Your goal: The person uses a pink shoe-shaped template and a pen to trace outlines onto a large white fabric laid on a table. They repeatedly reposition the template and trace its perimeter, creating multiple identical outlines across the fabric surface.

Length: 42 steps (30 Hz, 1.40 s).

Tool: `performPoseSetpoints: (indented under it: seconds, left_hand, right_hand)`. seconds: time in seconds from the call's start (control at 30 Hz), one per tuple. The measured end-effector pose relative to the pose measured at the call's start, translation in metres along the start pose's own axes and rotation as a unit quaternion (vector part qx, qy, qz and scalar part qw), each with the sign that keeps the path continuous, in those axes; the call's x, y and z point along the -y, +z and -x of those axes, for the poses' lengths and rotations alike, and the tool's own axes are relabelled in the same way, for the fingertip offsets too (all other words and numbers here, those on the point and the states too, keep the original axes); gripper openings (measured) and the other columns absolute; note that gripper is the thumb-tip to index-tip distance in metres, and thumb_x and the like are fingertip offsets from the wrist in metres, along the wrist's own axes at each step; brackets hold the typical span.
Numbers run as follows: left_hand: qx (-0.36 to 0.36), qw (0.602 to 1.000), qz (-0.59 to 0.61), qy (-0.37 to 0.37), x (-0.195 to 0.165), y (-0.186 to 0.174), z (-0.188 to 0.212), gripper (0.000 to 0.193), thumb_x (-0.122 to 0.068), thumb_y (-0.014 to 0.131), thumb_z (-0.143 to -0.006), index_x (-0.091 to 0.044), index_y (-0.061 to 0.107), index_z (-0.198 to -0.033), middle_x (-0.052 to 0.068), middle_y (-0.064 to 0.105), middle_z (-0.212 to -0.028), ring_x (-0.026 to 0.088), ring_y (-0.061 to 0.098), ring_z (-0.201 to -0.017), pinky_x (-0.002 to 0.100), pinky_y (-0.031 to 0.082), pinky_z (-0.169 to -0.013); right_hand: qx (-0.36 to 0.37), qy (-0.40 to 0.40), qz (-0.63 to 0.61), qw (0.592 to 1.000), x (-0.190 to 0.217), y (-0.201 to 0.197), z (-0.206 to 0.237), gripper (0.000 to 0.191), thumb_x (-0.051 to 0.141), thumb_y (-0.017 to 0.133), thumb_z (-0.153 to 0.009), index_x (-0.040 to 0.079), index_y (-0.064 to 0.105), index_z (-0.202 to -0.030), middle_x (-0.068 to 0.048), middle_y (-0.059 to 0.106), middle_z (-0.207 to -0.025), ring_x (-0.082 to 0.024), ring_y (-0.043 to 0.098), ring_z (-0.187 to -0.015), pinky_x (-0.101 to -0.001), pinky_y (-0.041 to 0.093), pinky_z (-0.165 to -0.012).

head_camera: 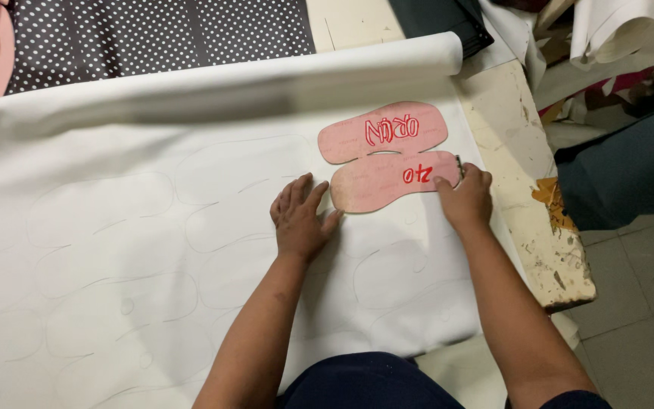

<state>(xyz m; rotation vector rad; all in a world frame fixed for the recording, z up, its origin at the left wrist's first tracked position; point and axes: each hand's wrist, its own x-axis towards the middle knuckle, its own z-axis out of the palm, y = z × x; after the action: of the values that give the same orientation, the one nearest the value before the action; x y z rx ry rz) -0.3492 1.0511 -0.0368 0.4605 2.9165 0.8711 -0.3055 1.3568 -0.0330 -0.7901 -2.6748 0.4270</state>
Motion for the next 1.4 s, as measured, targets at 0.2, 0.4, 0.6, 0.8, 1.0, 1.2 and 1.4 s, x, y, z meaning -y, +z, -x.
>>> performPoseSetpoints:
  seconds: [0.2, 0.4, 0.6, 0.8, 1.0, 1.2, 1.4]
  left_hand:
    - [-0.015, 1.000, -0.002, -0.014, -0.005, 0.002, -0.002, 0.053, -0.049, 0.071, -0.085, -0.031, 0.064, -0.135, 0.001, 0.044, -0.154, 0.023, 0.032, -0.146, 0.044, 0.018, -0.121]
    - [-0.020, 1.000, 0.001, -0.014, -0.004, 0.006, -0.004, 0.055, -0.046, 0.070, -0.086, -0.028, 0.063, -0.137, 0.000, 0.044, -0.154, 0.023, 0.033, -0.146, 0.044, 0.019, -0.121]
    - [-0.018, 1.000, 0.005, -0.018, -0.004, 0.008, -0.005, 0.056, -0.047, 0.071, -0.086, -0.028, 0.062, -0.138, 0.000, 0.045, -0.153, 0.023, 0.033, -0.145, 0.045, 0.019, -0.121]
    - [-0.022, 1.000, 0.006, -0.022, -0.005, 0.010, -0.005, 0.055, -0.047, 0.070, -0.088, -0.028, 0.061, -0.139, 0.000, 0.045, -0.154, 0.023, 0.033, -0.146, 0.045, 0.019, -0.121]
    - [-0.023, 1.000, 0.000, -0.019, -0.005, 0.011, -0.006, 0.055, -0.047, 0.070, -0.088, -0.028, 0.061, -0.139, 0.000, 0.044, -0.154, 0.024, 0.033, -0.145, 0.045, 0.018, -0.121]
    - [-0.016, 0.999, 0.008, -0.027, -0.007, 0.009, -0.005, 0.055, -0.044, 0.072, -0.086, -0.030, 0.062, -0.138, -0.001, 0.045, -0.154, 0.023, 0.033, -0.146, 0.045, 0.019, -0.121]
    - [-0.015, 0.999, 0.014, -0.027, -0.007, 0.009, -0.005, 0.053, -0.043, 0.072, -0.086, -0.030, 0.063, -0.136, -0.001, 0.045, -0.153, 0.023, 0.033, -0.145, 0.045, 0.018, -0.120]
  right_hand:
    - [0.161, 0.249, -0.307, 0.904, -0.022, -0.005, -0.024, 0.036, 0.017, 0.075, -0.091, -0.003, 0.064, -0.118, -0.001, 0.068, -0.082, -0.011, 0.062, -0.062, -0.0275, 0.050, -0.055]
    - [0.179, 0.189, -0.334, 0.906, -0.025, -0.006, -0.028, 0.031, 0.014, 0.077, -0.088, 0.006, 0.069, -0.117, 0.006, 0.056, -0.078, -0.007, 0.053, -0.060, -0.0242, 0.045, -0.053]
    - [0.177, 0.205, -0.315, 0.910, -0.028, -0.003, -0.029, 0.030, 0.013, 0.077, -0.088, 0.008, 0.071, -0.116, 0.006, 0.053, -0.080, -0.006, 0.050, -0.062, -0.0241, 0.045, -0.052]
    - [0.193, 0.207, -0.334, 0.899, -0.031, -0.005, -0.029, 0.034, 0.014, 0.079, -0.085, 0.010, 0.070, -0.118, 0.007, 0.051, -0.083, -0.006, 0.050, -0.062, -0.0244, 0.044, -0.052]
    - [0.214, 0.175, -0.274, 0.921, -0.033, -0.008, -0.031, 0.046, 0.016, 0.078, -0.085, 0.012, 0.069, -0.130, 0.004, 0.054, -0.088, -0.010, 0.053, -0.066, -0.0266, 0.048, -0.060]
    - [0.234, 0.089, -0.206, 0.946, -0.038, -0.012, -0.037, 0.064, 0.013, 0.081, -0.079, 0.013, 0.064, -0.141, 0.002, 0.054, -0.086, -0.012, 0.052, -0.076, -0.0272, 0.048, -0.070]
    - [0.235, 0.137, -0.228, 0.935, -0.034, -0.012, -0.038, 0.059, 0.016, 0.080, -0.082, 0.016, 0.066, -0.139, 0.004, 0.051, -0.076, -0.010, 0.049, -0.064, -0.0271, 0.045, -0.061]
